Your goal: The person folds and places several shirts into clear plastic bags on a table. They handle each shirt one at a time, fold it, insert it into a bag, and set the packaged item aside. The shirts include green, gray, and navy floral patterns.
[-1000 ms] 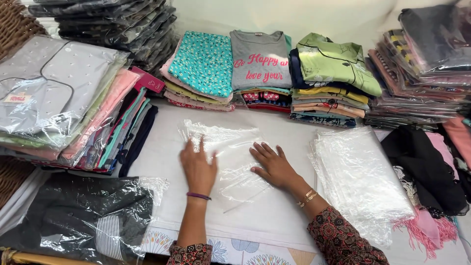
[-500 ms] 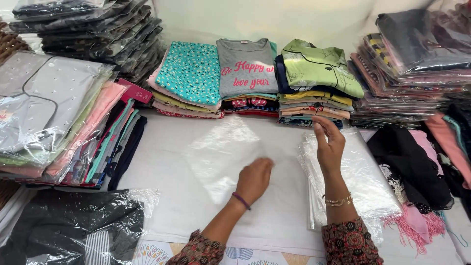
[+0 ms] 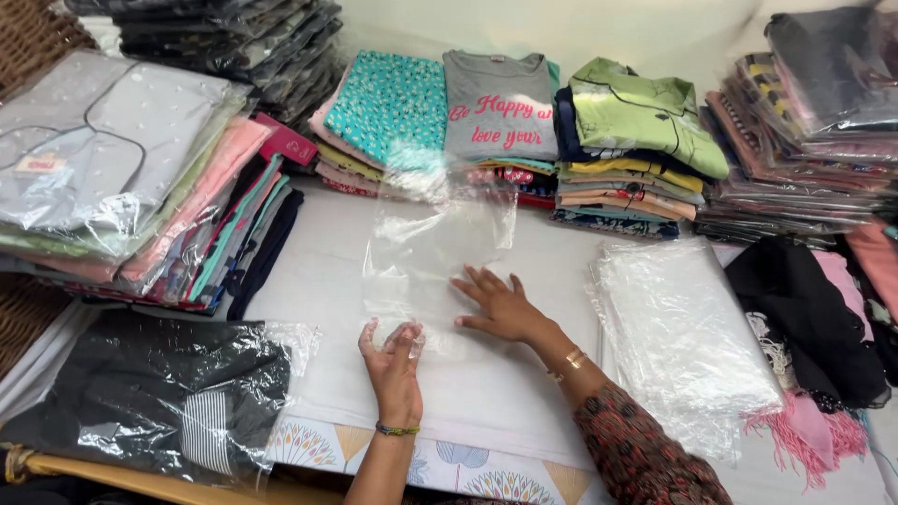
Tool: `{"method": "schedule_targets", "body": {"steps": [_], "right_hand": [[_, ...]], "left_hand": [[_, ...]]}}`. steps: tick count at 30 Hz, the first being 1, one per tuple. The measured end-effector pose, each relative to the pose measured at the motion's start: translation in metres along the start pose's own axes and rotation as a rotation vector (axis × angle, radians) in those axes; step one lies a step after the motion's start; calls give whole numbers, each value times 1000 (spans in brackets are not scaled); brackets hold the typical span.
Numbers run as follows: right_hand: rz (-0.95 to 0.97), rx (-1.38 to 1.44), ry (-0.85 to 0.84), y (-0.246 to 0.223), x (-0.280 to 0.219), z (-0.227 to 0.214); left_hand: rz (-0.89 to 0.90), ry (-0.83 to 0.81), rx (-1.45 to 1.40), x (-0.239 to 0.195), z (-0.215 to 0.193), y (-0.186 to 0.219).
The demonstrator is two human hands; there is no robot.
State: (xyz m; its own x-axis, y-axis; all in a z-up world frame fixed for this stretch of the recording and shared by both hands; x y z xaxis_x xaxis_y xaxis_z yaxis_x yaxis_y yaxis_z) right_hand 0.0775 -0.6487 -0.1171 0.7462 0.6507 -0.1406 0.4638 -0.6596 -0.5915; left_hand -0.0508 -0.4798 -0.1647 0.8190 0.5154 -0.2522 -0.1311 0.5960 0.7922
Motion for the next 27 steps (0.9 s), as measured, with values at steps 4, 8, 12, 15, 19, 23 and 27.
{"method": "schedule_targets", "body": {"steps": [4,8,12,15,19,23,27], "right_hand": [[49,-130,-134,4,4,18],[-70,282,3,20,-2,15],[-178,435,205,10,-21,-22],[-283,349,514,16,-37,-69],[-370,248,901,47,-59,-154],[-268,163,1159,139,-72,-222],[-112,175,1197,183,-88,-261]], "left_hand": [[-14,-25,95,9,-18,-15],[82,-40,-22,25,-7,7],[435,-83,-30,6,32,135],[673,-131,353,-45,78,205],[826,-537,1064,-37,128,162],[298,-753,1282,35,120,54],[77,-829,1351,76,86,-27]]}}
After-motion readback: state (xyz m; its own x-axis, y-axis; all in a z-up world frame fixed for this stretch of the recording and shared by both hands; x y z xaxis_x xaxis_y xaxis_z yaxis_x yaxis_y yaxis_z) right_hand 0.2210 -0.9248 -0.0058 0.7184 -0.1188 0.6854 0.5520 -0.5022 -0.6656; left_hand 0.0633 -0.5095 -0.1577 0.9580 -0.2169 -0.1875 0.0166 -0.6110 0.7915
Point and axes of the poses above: each hand's wrist, its own x-axis towards the middle knuckle, its own z-axis out of the palm, y = z × x, the point moved 3 cm from there along x, towards the middle knuckle, and after that the axes turned 14 degrees about x, right-handed, at the moved point
